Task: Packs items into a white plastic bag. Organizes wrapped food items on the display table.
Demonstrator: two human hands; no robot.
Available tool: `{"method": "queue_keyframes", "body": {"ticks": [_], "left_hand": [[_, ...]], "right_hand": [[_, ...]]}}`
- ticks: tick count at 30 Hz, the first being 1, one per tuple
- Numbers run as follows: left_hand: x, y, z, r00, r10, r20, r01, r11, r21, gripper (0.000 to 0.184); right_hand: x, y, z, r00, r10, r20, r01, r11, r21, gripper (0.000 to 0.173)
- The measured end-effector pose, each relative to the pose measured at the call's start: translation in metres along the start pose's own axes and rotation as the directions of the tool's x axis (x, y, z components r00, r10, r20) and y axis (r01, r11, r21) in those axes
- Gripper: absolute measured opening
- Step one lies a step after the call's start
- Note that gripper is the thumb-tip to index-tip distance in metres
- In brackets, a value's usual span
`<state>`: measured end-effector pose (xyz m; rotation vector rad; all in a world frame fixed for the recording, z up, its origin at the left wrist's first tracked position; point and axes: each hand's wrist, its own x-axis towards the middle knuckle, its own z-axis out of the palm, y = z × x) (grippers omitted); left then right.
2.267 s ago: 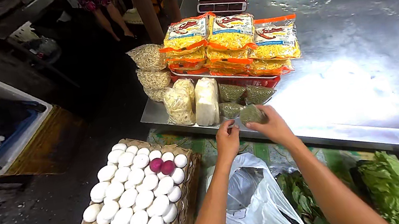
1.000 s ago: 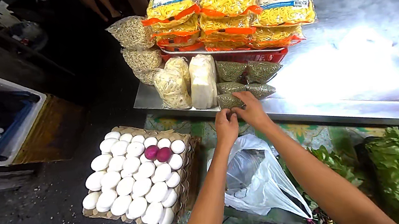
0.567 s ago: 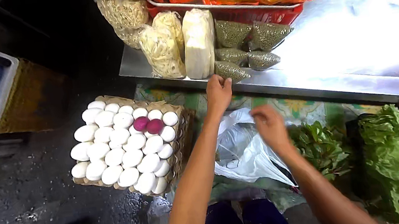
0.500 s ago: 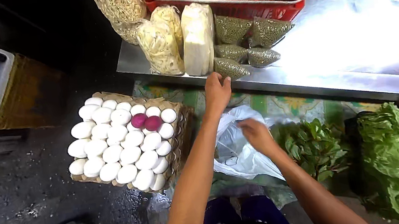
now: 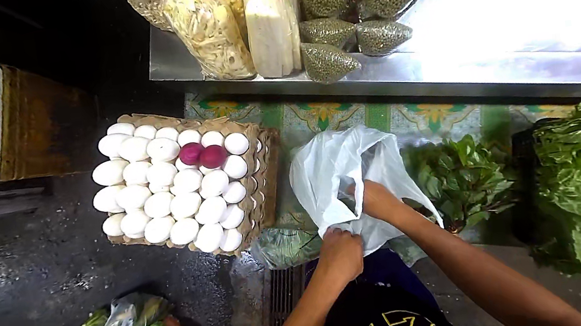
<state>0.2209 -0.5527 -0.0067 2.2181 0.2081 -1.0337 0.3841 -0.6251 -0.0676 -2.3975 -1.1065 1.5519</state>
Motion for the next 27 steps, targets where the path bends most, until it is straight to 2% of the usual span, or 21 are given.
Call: {"method": "queue_keyframes", "body": {"ticks": [2, 5, 7, 8, 11, 13, 14, 16, 17, 18, 20, 22, 23, 25, 27], "left_hand": [[-0.008, -0.004, -0.013, 0.999, -0.011, -0.045, 0.012, 1.000, 0.015, 0.030], [-0.014, -0.006, -0.030, 0.998, -0.047, -0.034, 0.047, 0.999, 0.006, 0.035], [-0.013, -0.008, -0.031, 0.998, -0.048, -0.045, 0.048, 0.999, -0.001, 0.037], [-0.012, -0.008, -0.030, 0.997, -0.054, -0.047, 0.053, 0.999, -0.009, 0.038], [-0.004, -0.005, -0.027, 0.989, -0.090, -0.117, 0.077, 0.991, -0.111, 0.044], [-0.001, -0.001, -0.031, 0.964, -0.143, -0.223, 0.081, 0.960, -0.268, 0.053], [0.002, 0.001, -0.035, 0.945, -0.181, -0.273, 0.067, 0.922, -0.380, 0.057], [0.009, 0.004, -0.040, 0.910, -0.223, -0.349, -0.042, 0.788, -0.614, 0.064], [0.013, 0.007, -0.046, 0.904, -0.219, -0.367, -0.120, 0.694, -0.710, 0.069], [0.018, 0.011, -0.052, 0.902, -0.194, -0.386, -0.210, 0.584, -0.784, 0.073], [0.027, 0.019, -0.061, 0.881, -0.114, -0.459, -0.402, 0.330, -0.854, 0.079], [0.038, 0.023, -0.072, 0.836, -0.068, -0.544, -0.538, 0.093, -0.838, 0.081], [0.043, 0.022, -0.078, 0.817, -0.057, -0.573, -0.574, 0.001, -0.819, 0.081], [0.053, 0.022, -0.088, 0.806, -0.037, -0.591, -0.589, -0.152, -0.794, 0.079], [0.060, 0.023, -0.096, 0.806, -0.012, -0.592, -0.577, -0.244, -0.780, 0.075]], "right_hand": [[0.022, -0.004, 0.016, 0.997, -0.021, 0.079, 0.025, 0.998, -0.057, 0.038], [0.026, -0.021, 0.024, 0.957, 0.157, 0.245, -0.110, 0.974, -0.196, 0.064], [0.017, -0.025, 0.027, 0.946, 0.216, 0.240, -0.173, 0.966, -0.190, 0.082], [0.015, -0.022, 0.031, 0.948, 0.229, 0.220, -0.193, 0.966, -0.175, 0.084], [0.022, 0.004, 0.037, 0.970, 0.203, 0.135, -0.203, 0.979, -0.012, 0.078], [0.023, 0.027, 0.026, 0.984, 0.156, 0.091, -0.175, 0.949, 0.263, 0.079], [0.016, 0.034, 0.015, 0.990, 0.132, 0.041, -0.136, 0.887, 0.442, 0.080], [-0.012, 0.033, -0.009, 0.988, 0.114, -0.103, -0.010, 0.717, 0.697, 0.081], [-0.028, 0.027, -0.022, 0.972, 0.127, -0.200, 0.059, 0.685, 0.726, 0.082], [-0.044, 0.021, -0.035, 0.944, 0.135, -0.300, 0.118, 0.711, 0.693, 0.083], [-0.077, 0.011, -0.053, 0.863, 0.056, -0.502, 0.223, 0.849, 0.478, 0.083], [-0.103, 0.003, -0.069, 0.744, -0.084, -0.663, 0.349, 0.895, 0.278, 0.068], [-0.114, 0.000, -0.076, 0.694, -0.132, -0.708, 0.400, 0.888, 0.226, 0.062], [-0.127, 0.000, -0.090, 0.631, -0.169, -0.757, 0.440, 0.882, 0.170, 0.061], [-0.130, 0.005, -0.101, 0.635, -0.154, -0.757, 0.425, 0.888, 0.176, 0.070]]}}
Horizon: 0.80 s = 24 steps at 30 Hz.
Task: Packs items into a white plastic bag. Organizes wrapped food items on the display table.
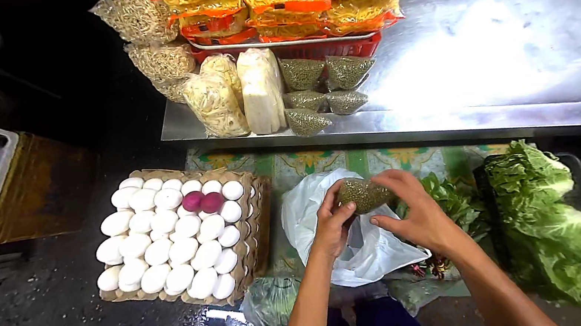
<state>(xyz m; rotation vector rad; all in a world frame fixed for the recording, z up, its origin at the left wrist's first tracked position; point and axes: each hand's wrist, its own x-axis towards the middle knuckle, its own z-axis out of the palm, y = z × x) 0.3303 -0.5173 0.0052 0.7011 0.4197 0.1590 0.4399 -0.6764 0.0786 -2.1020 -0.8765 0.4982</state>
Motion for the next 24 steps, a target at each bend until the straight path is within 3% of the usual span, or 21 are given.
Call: {"method": "queue_keyframes", "body": {"ticks": [5, 8, 12, 17, 21, 24], "left_hand": [[0.021, -0.005, 0.006, 1.000, -0.009, 0.020, 0.012, 0.986, -0.169, 0.071], [0.032, -0.004, 0.008, 0.996, 0.036, 0.087, -0.018, 0.979, -0.202, 0.063], [0.050, 0.012, 0.018, 0.997, 0.067, 0.032, -0.069, 0.996, 0.049, 0.059], [0.054, 0.031, 0.019, 0.991, 0.015, -0.134, 0.039, 0.917, 0.396, 0.045], [0.030, 0.021, 0.005, 0.986, -0.079, -0.147, 0.138, 0.880, 0.455, 0.036], [0.007, -0.001, -0.003, 0.979, -0.116, -0.169, 0.182, 0.871, 0.457, 0.035]], "right_hand": [[0.017, 0.015, -0.004, 0.981, 0.166, 0.104, -0.171, 0.984, 0.049, 0.093], [0.028, 0.024, -0.001, 0.973, 0.196, 0.120, -0.210, 0.970, 0.124, 0.088], [0.045, 0.045, 0.008, 0.990, 0.133, -0.036, -0.119, 0.959, 0.257, 0.070], [0.095, 0.058, -0.003, 0.978, 0.158, -0.133, -0.120, 0.959, 0.258, 0.069], [0.156, 0.069, -0.004, 0.989, 0.119, -0.085, -0.105, 0.982, 0.160, 0.068], [0.178, 0.075, 0.000, 0.987, 0.147, -0.061, -0.140, 0.984, 0.109, 0.077]]}}
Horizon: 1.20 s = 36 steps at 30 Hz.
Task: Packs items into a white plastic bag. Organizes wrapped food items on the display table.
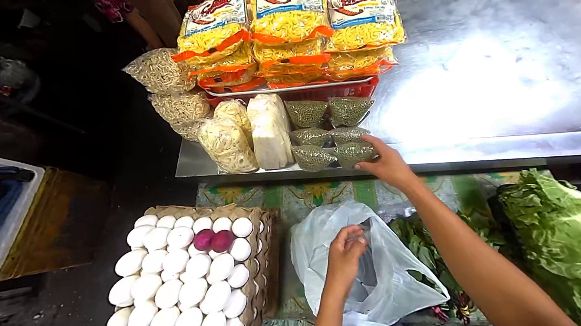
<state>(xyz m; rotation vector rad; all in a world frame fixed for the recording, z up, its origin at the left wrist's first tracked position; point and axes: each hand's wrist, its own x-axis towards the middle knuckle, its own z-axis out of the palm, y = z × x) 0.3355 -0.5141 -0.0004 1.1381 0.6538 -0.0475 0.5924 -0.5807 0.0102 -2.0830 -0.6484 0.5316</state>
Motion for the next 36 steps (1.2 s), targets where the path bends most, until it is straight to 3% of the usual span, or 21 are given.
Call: {"method": "queue_keyframes", "body": {"ticks": [5, 9, 13, 16, 20, 25, 28, 29, 31, 32, 33, 35, 36], "left_hand": [[-0.038, -0.038, -0.008, 0.998, -0.040, -0.050, 0.037, 0.998, -0.058, 0.032], [-0.048, -0.025, -0.014, 0.998, 0.042, -0.055, -0.042, 0.999, 0.000, 0.029], [-0.001, 0.044, -0.020, 0.964, 0.224, -0.143, -0.156, 0.912, 0.381, 0.030], [0.058, 0.086, -0.026, 0.956, 0.217, -0.197, -0.066, 0.815, 0.576, 0.035], [0.112, 0.102, -0.033, 0.927, 0.250, -0.281, -0.002, 0.751, 0.660, 0.028], [0.122, 0.107, -0.029, 0.915, 0.267, -0.303, 0.001, 0.749, 0.662, 0.030], [0.096, 0.105, -0.031, 0.952, 0.225, -0.206, -0.028, 0.736, 0.677, 0.034], [0.077, 0.101, -0.030, 0.962, 0.220, -0.160, -0.067, 0.761, 0.645, 0.032], [0.029, 0.093, -0.024, 0.984, 0.175, -0.014, -0.151, 0.884, 0.442, 0.028], [0.000, 0.084, -0.017, 0.990, 0.101, 0.101, -0.126, 0.948, 0.291, 0.028], [-0.025, 0.069, -0.010, 0.974, -0.004, 0.228, -0.046, 0.975, 0.217, 0.028], [-0.041, 0.029, -0.005, 0.896, -0.208, 0.391, 0.045, 0.922, 0.385, 0.030], [-0.036, 0.006, -0.006, 0.889, -0.256, 0.378, 0.035, 0.864, 0.502, 0.030]], "right_hand": [[-0.001, -0.006, -0.001, 0.996, 0.090, -0.011, -0.090, 0.985, -0.149, 0.071], [0.003, -0.007, 0.002, 0.997, 0.076, -0.009, -0.076, 0.992, -0.102, 0.070], [0.004, 0.004, 0.008, 0.999, -0.034, -0.023, 0.031, 0.992, -0.121, 0.071], [0.003, 0.007, 0.009, 0.997, -0.070, -0.028, 0.065, 0.985, -0.159, 0.077], [-0.007, 0.002, 0.015, 0.997, -0.052, -0.050, 0.039, 0.974, -0.222, 0.093], [-0.005, -0.001, 0.023, 0.991, -0.052, -0.125, 0.016, 0.961, -0.275, 0.083], [-0.032, -0.008, 0.017, 0.987, -0.026, -0.157, -0.001, 0.986, -0.169, 0.090], [-0.050, -0.007, 0.016, 0.983, -0.025, -0.184, -0.002, 0.990, -0.141, 0.083], [-0.094, -0.009, 0.018, 0.979, 0.015, -0.203, -0.032, 0.996, -0.084, 0.045], [-0.117, -0.007, 0.024, 0.989, 0.079, -0.128, -0.086, 0.995, -0.057, 0.032], [-0.138, -0.002, 0.035, 0.986, 0.166, 0.025, -0.165, 0.985, -0.051, 0.030], [-0.160, 0.019, 0.068, 0.879, 0.302, 0.369, -0.286, 0.953, -0.098, 0.032], [-0.162, 0.033, 0.088, 0.839, 0.315, 0.445, -0.282, 0.949, -0.140, 0.034]]}}
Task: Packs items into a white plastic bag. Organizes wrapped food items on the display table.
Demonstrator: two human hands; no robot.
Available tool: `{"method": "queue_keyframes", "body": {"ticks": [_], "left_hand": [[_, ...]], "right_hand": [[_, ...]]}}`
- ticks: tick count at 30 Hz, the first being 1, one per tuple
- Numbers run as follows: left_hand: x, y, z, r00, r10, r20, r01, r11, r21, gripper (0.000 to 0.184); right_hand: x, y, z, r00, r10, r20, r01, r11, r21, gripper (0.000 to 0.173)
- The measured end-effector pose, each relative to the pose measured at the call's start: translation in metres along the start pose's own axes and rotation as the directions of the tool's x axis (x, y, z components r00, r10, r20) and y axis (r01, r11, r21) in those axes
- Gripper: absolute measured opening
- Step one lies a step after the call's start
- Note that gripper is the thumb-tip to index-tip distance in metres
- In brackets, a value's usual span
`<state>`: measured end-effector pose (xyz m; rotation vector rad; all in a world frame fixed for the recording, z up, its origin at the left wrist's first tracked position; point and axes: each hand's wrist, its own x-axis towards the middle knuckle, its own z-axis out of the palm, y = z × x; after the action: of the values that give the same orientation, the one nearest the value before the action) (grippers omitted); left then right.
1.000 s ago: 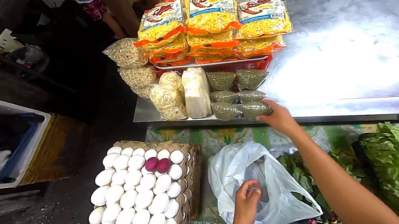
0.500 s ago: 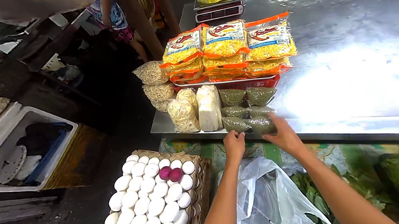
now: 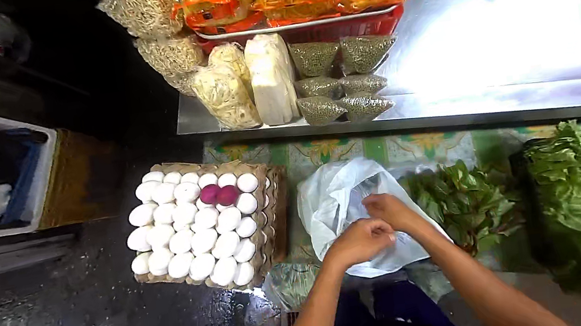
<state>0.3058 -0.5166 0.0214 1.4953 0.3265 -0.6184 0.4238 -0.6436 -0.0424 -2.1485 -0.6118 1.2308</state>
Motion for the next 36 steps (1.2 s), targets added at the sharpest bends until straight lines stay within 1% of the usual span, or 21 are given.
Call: {"method": "queue_keyframes", "body": {"ticks": [1, 2, 4, 6, 8, 10, 12, 14, 16, 18, 19, 20, 21, 23, 24, 26, 29, 30, 32, 34, 36], "left_hand": [[0.011, -0.018, 0.002, 0.997, -0.035, -0.072, 0.039, 0.997, 0.066, 0.029], [0.021, -0.029, -0.003, 0.982, -0.040, -0.183, 0.051, 0.997, 0.054, 0.031], [0.032, -0.030, -0.026, 0.904, -0.019, -0.428, -0.016, 0.997, -0.078, 0.047], [0.034, -0.016, -0.052, 0.798, 0.020, -0.602, -0.112, 0.987, -0.116, 0.057], [0.036, -0.006, -0.066, 0.739, 0.064, -0.670, -0.193, 0.974, -0.119, 0.053], [0.034, 0.002, -0.069, 0.718, 0.108, -0.687, -0.251, 0.962, -0.112, 0.033], [0.030, 0.006, -0.059, 0.741, 0.129, -0.659, -0.283, 0.950, -0.133, 0.024], [0.022, 0.000, -0.042, 0.751, 0.079, -0.655, -0.235, 0.960, -0.154, 0.028], [0.012, -0.014, -0.024, 0.728, 0.007, -0.685, -0.173, 0.970, -0.174, 0.039], [0.005, -0.033, -0.004, 0.721, -0.078, -0.689, -0.143, 0.955, -0.258, 0.049], [0.001, -0.038, 0.005, 0.748, -0.131, -0.651, -0.131, 0.932, -0.338, 0.053], [-0.002, -0.039, 0.013, 0.797, -0.173, -0.578, -0.116, 0.897, -0.427, 0.056], [-0.006, -0.038, 0.018, 0.857, -0.184, -0.481, -0.104, 0.853, -0.512, 0.057], [-0.010, -0.027, 0.020, 0.937, -0.095, -0.336, -0.124, 0.809, -0.574, 0.056], [-0.011, -0.021, 0.019, 0.952, -0.017, -0.306, -0.154, 0.836, -0.527, 0.058], [-0.009, -0.007, 0.010, 0.950, 0.135, -0.283, -0.220, 0.930, -0.295, 0.067], [-0.009, 0.022, 0.003, 0.928, 0.188, -0.321, -0.181, 0.982, 0.052, 0.069], [-0.010, 0.031, 0.003, 0.919, 0.197, -0.340, -0.157, 0.977, 0.141, 0.069], [-0.011, 0.038, 0.006, 0.878, 0.279, -0.389, -0.169, 0.941, 0.293, 0.063], [-0.010, 0.031, 0.009, 0.815, 0.417, -0.402, -0.249, 0.879, 0.408, 0.056], [-0.010, 0.018, 0.012, 0.763, 0.524, -0.379, -0.316, 0.813, 0.490, 0.053]], "right_hand": [[0.011, 0.009, 0.014, 1.000, -0.028, -0.011, 0.027, 0.997, -0.067, 0.036], [0.026, 0.016, 0.020, 0.992, -0.093, -0.085, 0.081, 0.987, -0.137, 0.038], [0.053, 0.018, 0.017, 0.956, -0.183, -0.229, 0.120, 0.958, -0.261, 0.040], [0.072, 0.011, 0.004, 0.970, -0.082, -0.228, 0.002, 0.944, -0.331, 0.047], [0.085, 0.006, -0.003, 0.981, 0.081, -0.175, -0.139, 0.925, -0.353, 0.056], [0.098, 0.007, -0.001, 0.972, 0.129, -0.199, -0.200, 0.896, -0.396, 0.063], [0.102, 0.005, 0.002, 0.960, 0.140, -0.241, -0.235, 0.872, -0.429, 0.056], [0.090, -0.004, 0.003, 0.952, 0.168, -0.256, -0.261, 0.884, -0.387, 0.050], [0.065, -0.006, -0.003, 0.955, 0.167, -0.245, -0.219, 0.955, -0.201, 0.055], [0.026, 0.002, -0.008, 0.978, 0.143, -0.151, -0.118, 0.980, 0.161, 0.062], [0.005, 0.006, -0.009, 0.991, 0.103, -0.086, -0.062, 0.922, 0.382, 0.062], [-0.016, 0.009, -0.009, 0.998, 0.056, -0.024, -0.032, 0.822, 0.568, 0.063], [-0.034, 0.011, -0.009, 1.000, 0.009, 0.014, -0.016, 0.709, 0.705, 0.061], [-0.057, 0.008, -0.009, 0.997, -0.077, 0.026, 0.017, 0.510, 0.860, 0.055], [-0.064, 0.006, -0.010, 0.994, -0.105, -0.004, 0.052, 0.456, 0.889, 0.055], [-0.068, 0.002, -0.014, 0.986, -0.148, -0.082, 0.134, 0.384, 0.913, 0.060], [-0.062, -0.006, -0.021, 0.969, -0.180, -0.169, 0.218, 0.299, 0.929, 0.064], [-0.060, -0.008, -0.022, 0.963, -0.188, -0.193, 0.244, 0.306, 0.920, 0.064], [-0.058, -0.007, -0.026, 0.958, -0.207, -0.199, 0.270, 0.414, 0.870, 0.064], [-0.061, -0.007, -0.033, 0.968, -0.213, -0.130, 0.223, 0.503, 0.835, 0.066], [-0.065, -0.009, -0.034, 0.978, -0.198, -0.064, 0.161, 0.523, 0.837, 0.066]]}}
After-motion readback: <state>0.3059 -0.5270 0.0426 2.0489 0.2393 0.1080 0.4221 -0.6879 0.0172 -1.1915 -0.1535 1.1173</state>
